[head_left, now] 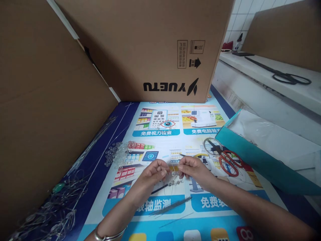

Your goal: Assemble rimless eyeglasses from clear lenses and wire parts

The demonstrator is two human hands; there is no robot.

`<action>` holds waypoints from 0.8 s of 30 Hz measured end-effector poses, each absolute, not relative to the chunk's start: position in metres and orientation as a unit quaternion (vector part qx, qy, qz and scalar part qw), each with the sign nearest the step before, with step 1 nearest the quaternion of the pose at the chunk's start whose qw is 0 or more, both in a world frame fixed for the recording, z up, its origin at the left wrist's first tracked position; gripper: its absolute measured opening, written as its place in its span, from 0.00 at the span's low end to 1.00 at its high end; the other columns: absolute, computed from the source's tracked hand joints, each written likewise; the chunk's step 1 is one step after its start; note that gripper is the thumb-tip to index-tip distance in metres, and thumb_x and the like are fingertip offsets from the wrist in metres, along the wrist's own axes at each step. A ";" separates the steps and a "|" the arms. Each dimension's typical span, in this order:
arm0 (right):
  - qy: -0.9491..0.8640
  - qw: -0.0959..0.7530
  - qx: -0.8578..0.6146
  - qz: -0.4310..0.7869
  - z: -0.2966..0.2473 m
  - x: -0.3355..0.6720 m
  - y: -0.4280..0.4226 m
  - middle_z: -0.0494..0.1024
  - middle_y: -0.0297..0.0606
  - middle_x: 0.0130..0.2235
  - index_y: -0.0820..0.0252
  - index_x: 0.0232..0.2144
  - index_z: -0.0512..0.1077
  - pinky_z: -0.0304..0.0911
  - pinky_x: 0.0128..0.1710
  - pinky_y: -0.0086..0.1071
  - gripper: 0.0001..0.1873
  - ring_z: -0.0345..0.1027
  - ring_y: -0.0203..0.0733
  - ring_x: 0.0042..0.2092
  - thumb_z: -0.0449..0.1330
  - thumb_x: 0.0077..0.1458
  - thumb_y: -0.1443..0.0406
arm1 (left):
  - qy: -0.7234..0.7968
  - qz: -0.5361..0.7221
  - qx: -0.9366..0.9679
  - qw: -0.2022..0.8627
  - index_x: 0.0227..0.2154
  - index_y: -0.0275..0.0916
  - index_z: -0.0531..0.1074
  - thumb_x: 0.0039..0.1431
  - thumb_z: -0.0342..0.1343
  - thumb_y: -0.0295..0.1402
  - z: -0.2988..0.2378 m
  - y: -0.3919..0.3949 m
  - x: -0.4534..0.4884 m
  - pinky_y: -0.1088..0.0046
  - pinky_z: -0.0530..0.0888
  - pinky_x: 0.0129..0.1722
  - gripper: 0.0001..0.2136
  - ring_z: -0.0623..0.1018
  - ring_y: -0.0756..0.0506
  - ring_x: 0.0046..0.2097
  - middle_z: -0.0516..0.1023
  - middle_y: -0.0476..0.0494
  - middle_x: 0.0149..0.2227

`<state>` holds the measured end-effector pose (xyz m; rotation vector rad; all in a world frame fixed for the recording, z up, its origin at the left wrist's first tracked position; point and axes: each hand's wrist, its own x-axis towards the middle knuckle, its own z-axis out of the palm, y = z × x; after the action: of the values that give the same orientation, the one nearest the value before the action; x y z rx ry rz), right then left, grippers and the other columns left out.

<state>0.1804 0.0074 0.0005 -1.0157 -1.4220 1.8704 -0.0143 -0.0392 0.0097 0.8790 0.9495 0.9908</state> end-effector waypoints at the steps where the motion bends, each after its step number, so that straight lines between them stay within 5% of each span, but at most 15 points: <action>1: -0.530 0.288 -0.380 0.701 0.001 0.180 0.007 0.72 0.32 0.24 0.61 0.28 0.66 0.52 0.22 0.24 0.12 0.63 0.31 0.24 0.58 0.51 0.56 | 0.424 0.440 0.399 0.684 0.35 0.39 0.67 0.54 0.56 0.34 0.010 -0.039 -0.015 0.73 0.65 0.35 0.07 0.69 0.49 0.35 0.71 0.46 0.35; 24: -0.515 0.315 -0.383 0.699 -0.006 0.180 0.007 0.72 0.31 0.24 0.60 0.29 0.64 0.51 0.20 0.24 0.11 0.65 0.32 0.25 0.55 0.54 0.58 | 0.415 0.464 0.445 0.643 0.38 0.38 0.67 0.53 0.56 0.27 0.011 -0.040 -0.018 0.71 0.66 0.40 0.09 0.72 0.47 0.39 0.73 0.44 0.37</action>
<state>0.1804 0.0072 -0.0063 -1.0086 -1.3572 1.8422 -0.0176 -0.0399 0.0113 1.0144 0.9463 1.0566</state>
